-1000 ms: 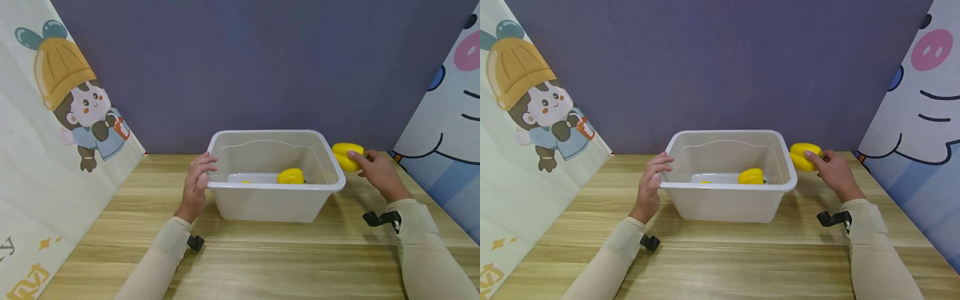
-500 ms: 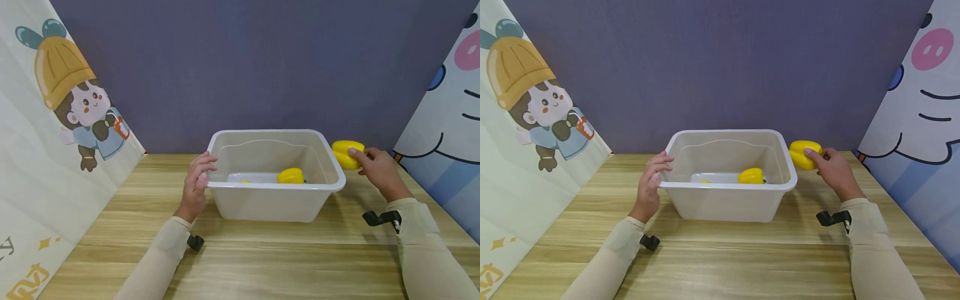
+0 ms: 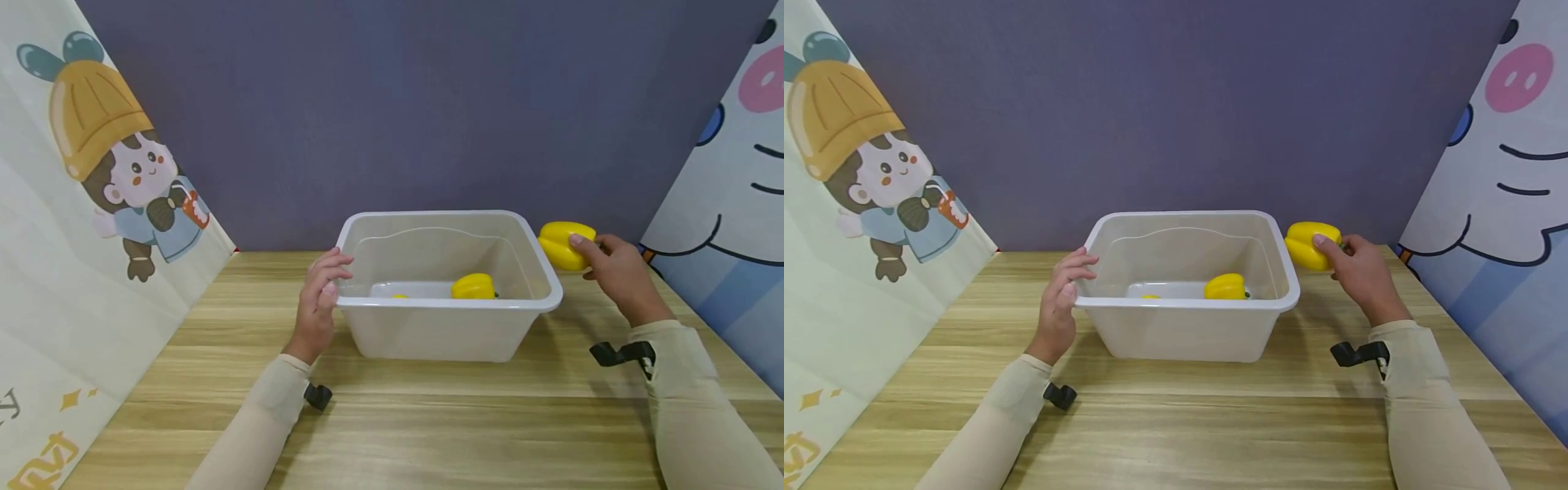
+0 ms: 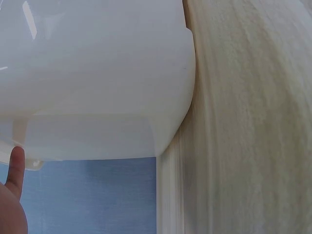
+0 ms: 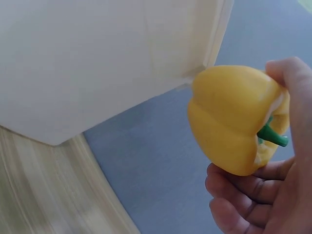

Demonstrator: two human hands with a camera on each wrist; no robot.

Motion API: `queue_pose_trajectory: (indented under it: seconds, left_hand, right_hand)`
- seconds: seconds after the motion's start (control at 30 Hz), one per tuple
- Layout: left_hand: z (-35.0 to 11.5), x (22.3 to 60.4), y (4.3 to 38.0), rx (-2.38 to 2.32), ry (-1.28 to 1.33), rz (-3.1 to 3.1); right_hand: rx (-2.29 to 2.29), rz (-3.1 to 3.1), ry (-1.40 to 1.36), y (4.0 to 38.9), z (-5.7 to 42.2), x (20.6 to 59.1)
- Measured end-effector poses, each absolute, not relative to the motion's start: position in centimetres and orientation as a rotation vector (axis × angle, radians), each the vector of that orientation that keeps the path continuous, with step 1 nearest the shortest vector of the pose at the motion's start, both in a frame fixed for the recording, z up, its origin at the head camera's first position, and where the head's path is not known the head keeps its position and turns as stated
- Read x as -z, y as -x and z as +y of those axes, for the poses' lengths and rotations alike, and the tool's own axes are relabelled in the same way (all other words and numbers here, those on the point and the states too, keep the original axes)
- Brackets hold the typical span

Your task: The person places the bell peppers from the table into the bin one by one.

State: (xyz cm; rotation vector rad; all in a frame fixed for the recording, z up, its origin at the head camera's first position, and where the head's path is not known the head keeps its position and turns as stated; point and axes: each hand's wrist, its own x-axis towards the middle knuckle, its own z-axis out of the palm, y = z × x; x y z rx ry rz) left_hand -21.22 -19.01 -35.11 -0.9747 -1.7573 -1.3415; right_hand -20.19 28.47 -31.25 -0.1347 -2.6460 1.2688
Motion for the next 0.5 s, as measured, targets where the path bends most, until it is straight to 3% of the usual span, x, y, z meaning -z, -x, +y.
queue_pose_trajectory:
  seconds: [0.5]
  left_hand:
    - [-18.92,35.34,21.42,1.342,0.975,-1.752]
  right_hand:
    - [-1.344,-2.608,0.165,20.06,28.31,30.63]
